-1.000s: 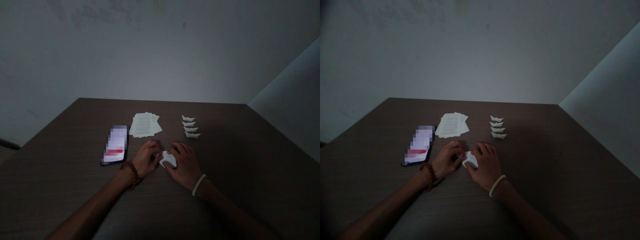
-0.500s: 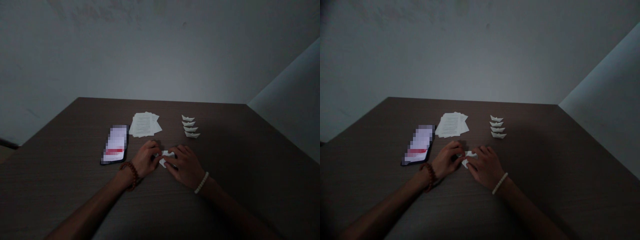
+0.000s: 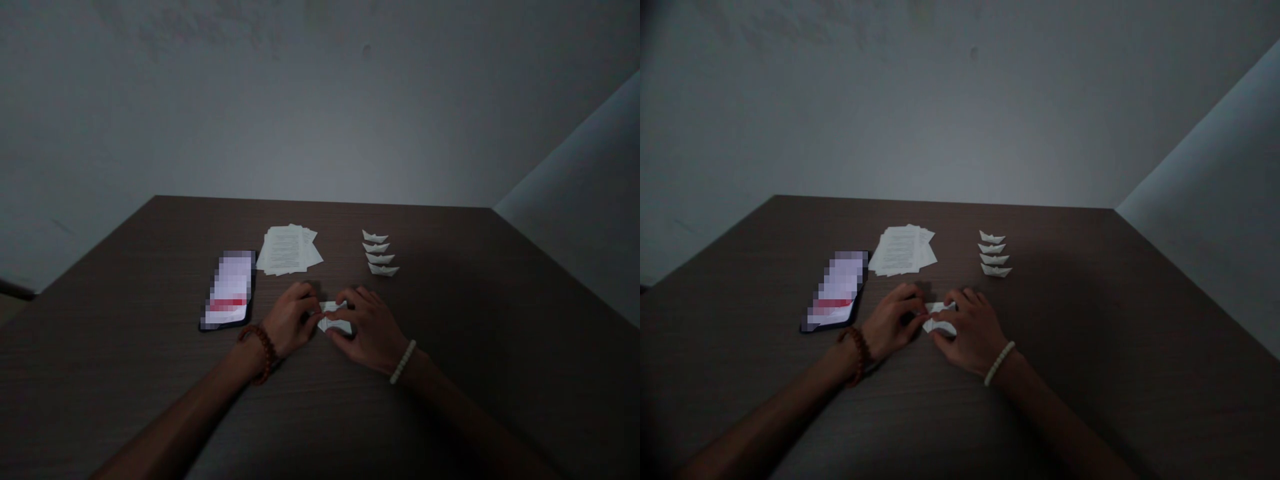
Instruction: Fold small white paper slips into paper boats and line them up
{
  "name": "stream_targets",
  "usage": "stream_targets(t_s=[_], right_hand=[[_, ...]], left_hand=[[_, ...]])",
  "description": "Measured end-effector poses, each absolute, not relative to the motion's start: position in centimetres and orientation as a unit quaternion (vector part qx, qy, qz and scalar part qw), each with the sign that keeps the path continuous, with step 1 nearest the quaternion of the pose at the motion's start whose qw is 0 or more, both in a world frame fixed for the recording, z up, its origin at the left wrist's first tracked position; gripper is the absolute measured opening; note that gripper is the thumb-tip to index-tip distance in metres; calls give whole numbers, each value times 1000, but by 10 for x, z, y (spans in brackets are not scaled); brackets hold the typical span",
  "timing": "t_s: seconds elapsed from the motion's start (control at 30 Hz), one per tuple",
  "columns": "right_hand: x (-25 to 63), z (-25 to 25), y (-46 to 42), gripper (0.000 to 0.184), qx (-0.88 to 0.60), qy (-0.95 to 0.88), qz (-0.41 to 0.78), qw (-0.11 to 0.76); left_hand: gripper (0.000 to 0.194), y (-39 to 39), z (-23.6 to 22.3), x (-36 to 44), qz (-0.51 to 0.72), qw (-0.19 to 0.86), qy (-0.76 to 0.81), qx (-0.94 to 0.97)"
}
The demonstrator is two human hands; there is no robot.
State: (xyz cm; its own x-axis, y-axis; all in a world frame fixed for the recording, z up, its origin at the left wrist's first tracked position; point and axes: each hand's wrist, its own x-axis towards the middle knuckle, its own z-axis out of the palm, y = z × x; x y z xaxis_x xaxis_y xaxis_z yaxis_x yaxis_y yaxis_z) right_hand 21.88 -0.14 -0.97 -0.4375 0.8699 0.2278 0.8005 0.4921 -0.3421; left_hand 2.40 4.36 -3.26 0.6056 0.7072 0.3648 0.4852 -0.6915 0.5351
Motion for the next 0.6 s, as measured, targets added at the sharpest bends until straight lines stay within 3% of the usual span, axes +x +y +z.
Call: stream_targets(t_s=[0.6], right_hand=[[224, -8, -5, 27, -484, -852, 93, 178]], left_hand=[[18, 35, -23, 22, 244, 183, 347, 887]])
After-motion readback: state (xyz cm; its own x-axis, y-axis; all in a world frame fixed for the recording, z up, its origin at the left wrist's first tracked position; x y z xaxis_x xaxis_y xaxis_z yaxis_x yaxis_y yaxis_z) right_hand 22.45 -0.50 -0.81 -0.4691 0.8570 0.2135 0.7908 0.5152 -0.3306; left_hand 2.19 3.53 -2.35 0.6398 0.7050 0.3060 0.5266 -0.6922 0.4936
